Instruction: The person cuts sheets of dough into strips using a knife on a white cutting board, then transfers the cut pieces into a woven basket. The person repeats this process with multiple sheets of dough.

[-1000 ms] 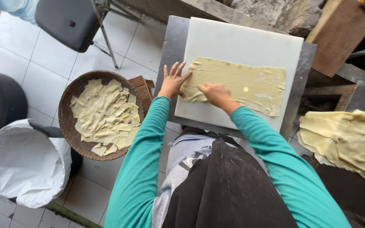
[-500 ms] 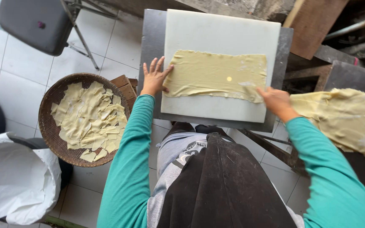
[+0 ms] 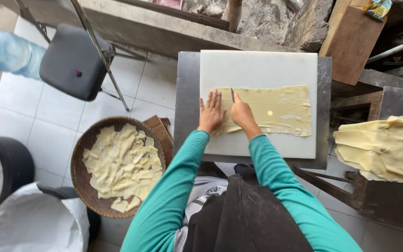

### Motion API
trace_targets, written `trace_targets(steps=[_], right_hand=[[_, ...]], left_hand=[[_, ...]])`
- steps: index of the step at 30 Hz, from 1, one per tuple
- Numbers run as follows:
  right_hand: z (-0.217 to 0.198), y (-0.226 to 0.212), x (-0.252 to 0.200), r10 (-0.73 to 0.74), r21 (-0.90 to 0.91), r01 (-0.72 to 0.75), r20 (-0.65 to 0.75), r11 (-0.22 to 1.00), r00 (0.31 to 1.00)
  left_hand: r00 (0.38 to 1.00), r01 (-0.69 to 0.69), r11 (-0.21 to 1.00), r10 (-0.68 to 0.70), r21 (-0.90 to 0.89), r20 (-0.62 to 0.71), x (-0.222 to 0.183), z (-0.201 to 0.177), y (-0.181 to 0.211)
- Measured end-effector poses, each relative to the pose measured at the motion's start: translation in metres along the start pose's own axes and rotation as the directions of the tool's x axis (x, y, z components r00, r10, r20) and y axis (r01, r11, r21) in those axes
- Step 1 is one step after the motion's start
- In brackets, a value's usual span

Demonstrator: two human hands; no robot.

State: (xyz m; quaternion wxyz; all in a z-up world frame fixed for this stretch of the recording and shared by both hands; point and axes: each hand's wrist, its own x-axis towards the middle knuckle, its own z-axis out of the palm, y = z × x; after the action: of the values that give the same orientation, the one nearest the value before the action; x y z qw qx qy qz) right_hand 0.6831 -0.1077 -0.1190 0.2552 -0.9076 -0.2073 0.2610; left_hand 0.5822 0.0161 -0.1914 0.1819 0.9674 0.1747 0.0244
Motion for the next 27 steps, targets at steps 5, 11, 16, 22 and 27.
trace_targets(steps=[5,11,16,22,27], right_hand=[[0.023,-0.041,0.028,0.176,-0.092,-0.18,-0.057,0.979,0.983],[0.084,-0.02,-0.122,0.095,-0.181,-0.114,-0.113,0.977,0.989],[0.082,0.007,-0.211,0.05,-0.081,-0.061,-0.127,0.995,0.991],[0.001,0.029,-0.052,-0.004,0.083,0.036,-0.353,0.996,0.935],[-0.004,0.033,0.016,0.171,-0.036,-0.18,-0.178,0.983,0.969]], left_hand=[[1.0,-0.019,0.984,0.022,0.176,-0.012,0.011,0.015,-0.001],[0.999,0.004,1.0,-0.004,0.021,0.039,0.002,-0.003,0.002],[1.0,0.012,0.999,-0.012,0.048,-0.002,0.003,-0.013,0.009],[0.997,-0.009,0.998,0.004,-0.061,-0.083,0.009,0.012,0.053],[0.989,-0.032,0.997,0.041,0.066,-0.141,0.018,0.032,0.068]])
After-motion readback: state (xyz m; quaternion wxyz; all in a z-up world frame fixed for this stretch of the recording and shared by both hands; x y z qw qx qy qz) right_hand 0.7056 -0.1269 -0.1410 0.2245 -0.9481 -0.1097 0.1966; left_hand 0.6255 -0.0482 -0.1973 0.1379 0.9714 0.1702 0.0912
